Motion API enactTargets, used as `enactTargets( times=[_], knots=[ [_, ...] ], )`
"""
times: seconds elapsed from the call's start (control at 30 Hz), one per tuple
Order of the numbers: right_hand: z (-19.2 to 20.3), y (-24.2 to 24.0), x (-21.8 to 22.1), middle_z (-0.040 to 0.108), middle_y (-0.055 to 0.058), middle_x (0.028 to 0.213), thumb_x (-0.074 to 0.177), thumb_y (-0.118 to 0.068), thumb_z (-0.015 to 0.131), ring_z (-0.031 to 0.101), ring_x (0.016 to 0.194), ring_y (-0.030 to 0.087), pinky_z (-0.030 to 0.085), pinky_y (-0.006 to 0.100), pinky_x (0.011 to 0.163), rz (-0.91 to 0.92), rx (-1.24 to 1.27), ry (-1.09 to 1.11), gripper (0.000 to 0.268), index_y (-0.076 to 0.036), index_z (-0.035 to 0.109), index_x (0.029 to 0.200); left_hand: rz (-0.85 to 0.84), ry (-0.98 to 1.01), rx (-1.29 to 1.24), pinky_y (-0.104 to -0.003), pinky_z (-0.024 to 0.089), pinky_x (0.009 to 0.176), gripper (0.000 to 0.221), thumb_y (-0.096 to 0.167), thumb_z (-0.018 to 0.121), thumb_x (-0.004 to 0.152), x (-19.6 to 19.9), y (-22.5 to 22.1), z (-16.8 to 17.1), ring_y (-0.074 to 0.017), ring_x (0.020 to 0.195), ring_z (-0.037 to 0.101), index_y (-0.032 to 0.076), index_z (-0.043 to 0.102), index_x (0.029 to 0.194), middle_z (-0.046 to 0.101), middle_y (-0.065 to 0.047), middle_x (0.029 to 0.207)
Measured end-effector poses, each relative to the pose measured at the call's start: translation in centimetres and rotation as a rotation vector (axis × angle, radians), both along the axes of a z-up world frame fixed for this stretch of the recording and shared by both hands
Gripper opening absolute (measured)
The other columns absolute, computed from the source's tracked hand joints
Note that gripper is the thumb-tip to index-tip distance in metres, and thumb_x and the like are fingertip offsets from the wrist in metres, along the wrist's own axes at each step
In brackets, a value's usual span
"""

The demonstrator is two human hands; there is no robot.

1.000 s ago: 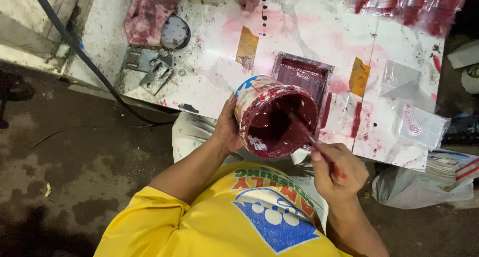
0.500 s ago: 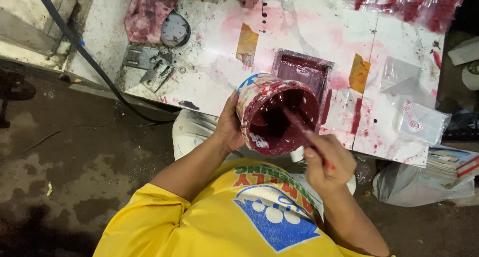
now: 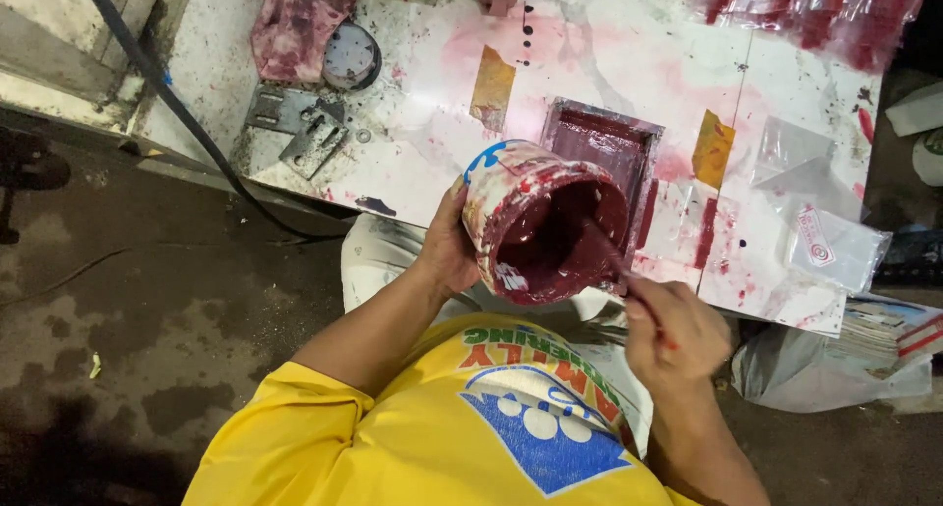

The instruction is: Preparing red ink by stirring it in a container and applying it to a screen printing frame

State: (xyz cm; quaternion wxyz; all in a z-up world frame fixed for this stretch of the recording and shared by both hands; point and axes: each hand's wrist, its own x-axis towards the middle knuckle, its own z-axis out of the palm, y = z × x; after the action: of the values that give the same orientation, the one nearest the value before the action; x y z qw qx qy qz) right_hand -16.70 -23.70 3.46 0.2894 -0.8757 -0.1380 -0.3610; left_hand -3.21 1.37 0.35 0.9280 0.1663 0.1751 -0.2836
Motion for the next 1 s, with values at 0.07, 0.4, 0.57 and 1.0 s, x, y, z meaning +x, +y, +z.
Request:
enactTargets(
  times=[0.07,0.4,0.57,1.0],
  knots=[
    [0.6,2.2,0.0,0.062,0.011,0.064,0.099,-0.026,0.067,0.057,0.047,0.033,0.049,0.043,0.049,0.048,0.084,0.052,0.027,-0.003,0.080,0.095,0.005,-0.011,0.010,-0.062,0.047,0.106,0.059,0.052,0.072,0.086,0.1,0.1,-0.6,-0.0405,0.115,0.067,0.007,0.069,0.124,0.071,-0.022,0.123],
    [1.6,3.8,0.5,0.060,0.013,0.058,0.098,-0.016,0.065,0.058,0.042,0.032,0.048,0.041,0.044,0.094,0.252,0.099,0.023,0.000,0.079,0.089,-0.016,-0.042,0.110,-0.061,0.050,0.102,0.064,0.054,0.074,0.082,0.4,0.5,-2.1,-0.0405,0.111,0.069,0.009,0.068,0.127,0.071,-0.022,0.122],
    [2.7,3.7,0.9,0.062,0.014,0.064,0.101,-0.017,0.064,0.057,0.046,0.030,0.049,0.040,0.050,0.049,0.260,0.024,0.026,0.004,0.076,0.093,-0.010,-0.020,0.117,-0.059,0.052,0.101,0.063,0.054,0.074,0.083,0.0,0.3,-2.0,-0.0386,0.111,0.070,0.009,0.068,0.127,0.072,-0.020,0.122],
    [3.8,4.8,0.7,0.061,0.010,0.059,0.100,-0.018,0.064,0.056,0.044,0.026,0.049,0.037,0.047,0.117,0.381,0.123,0.026,0.001,0.077,0.088,-0.010,-0.054,0.154,-0.058,0.048,0.105,0.074,0.058,0.074,0.081,-0.2,0.6,-2.1,-0.0399,0.118,0.065,0.006,0.063,0.134,0.067,-0.021,0.129]
  ],
)
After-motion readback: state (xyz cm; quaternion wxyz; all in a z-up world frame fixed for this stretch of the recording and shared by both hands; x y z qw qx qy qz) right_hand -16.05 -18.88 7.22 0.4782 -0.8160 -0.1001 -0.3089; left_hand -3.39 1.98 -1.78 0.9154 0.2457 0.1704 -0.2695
